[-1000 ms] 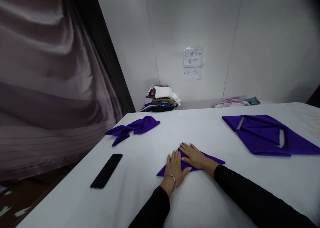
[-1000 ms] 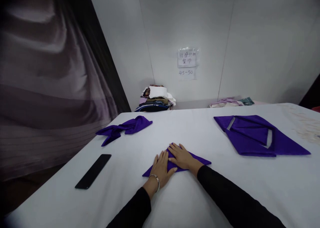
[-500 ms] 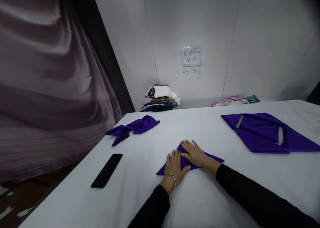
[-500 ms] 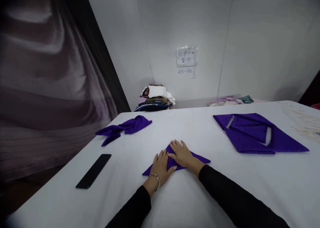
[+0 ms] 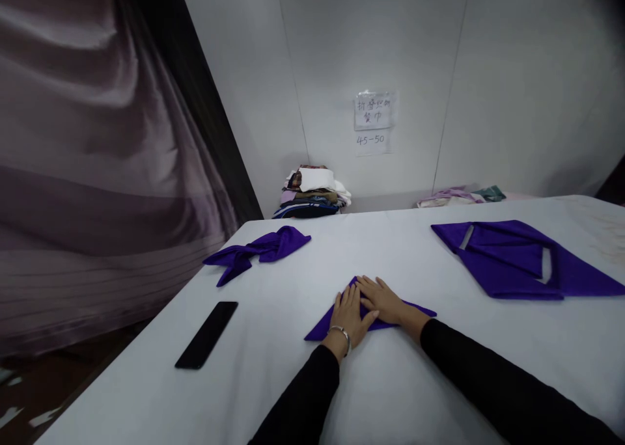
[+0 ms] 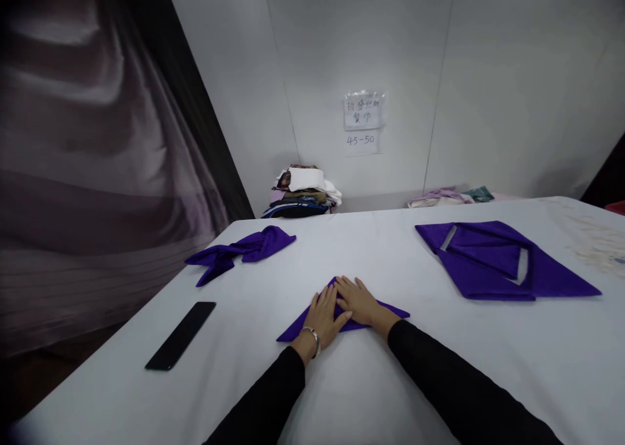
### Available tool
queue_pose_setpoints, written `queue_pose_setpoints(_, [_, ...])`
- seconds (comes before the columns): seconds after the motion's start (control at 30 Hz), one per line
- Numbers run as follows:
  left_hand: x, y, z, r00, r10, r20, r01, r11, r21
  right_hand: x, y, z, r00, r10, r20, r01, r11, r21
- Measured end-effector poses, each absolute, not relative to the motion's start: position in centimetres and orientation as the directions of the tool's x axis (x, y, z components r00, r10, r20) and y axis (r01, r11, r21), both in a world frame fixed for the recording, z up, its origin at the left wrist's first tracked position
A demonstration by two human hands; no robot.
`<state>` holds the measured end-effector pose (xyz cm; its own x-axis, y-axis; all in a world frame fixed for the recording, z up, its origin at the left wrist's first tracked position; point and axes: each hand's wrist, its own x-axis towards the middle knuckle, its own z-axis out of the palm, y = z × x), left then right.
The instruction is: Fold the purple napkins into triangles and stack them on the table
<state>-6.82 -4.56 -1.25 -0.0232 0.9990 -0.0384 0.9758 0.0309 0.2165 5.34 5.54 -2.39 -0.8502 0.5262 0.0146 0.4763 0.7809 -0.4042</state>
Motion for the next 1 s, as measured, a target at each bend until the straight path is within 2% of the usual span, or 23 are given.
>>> queue_pose_setpoints(0.13, [-7.0,-4.4,-2.4,-0.014,0.999,-0.034,0.989,0.019,0.147,6.1,4.5,-1.0,-0.774,0.624,0.102,0.524,0.724,-0.448])
queue_pose_setpoints(0.2, [-7.1,-4.4,-2.5,0.001,1.0,-0.03,0.994,0.003,0.112,6.6,3.2,-0.4,-0.81,0.568,0.145,0.466,0.774,-0.429])
queue_pose_setpoints(0.3, [-7.1,-4.3,-2.4,0.007,0.999,-0.033,0.997,-0.004,0.071,7.7,1.5,0.0,-0.871,0.475,0.127,0.388,0.823,-0.415])
queue_pose_setpoints(0.57, [-7.0,-3.7,-2.4,-0.027,0.999,-0.028,0.996,0.029,0.089,15.7,3.3,-1.6,-0.887,0.458,0.061,0.417,0.851,-0.319])
queue_pose_setpoints(0.7, [-7.0,-3.9,-2.2,-0.031,0.999,-0.042,0.994,0.036,0.103,20.6,4.0,-1.8,-0.821,0.571,0.009,0.537,0.776,-0.331])
queue_pose_setpoints(0.8, [-6.9,-4.2,-1.8,-0.031,0.998,-0.052,0.993,0.037,0.111,21.4,3.4,-1.4,-0.756,0.654,0.033,0.608,0.72,-0.335])
queue_pose_setpoints(0.87, [-6.8,-4.3,-1.6,-0.032,0.998,-0.048,0.992,0.038,0.116,20.1,2.3,-0.9,-0.777,0.626,0.071,0.572,0.748,-0.337])
queue_pose_setpoints(1.0, [-6.8,-4.4,-1.6,-0.032,0.999,-0.044,0.993,0.037,0.111,14.9,0.2,0.0,-0.876,0.47,0.107,0.412,0.845,-0.342])
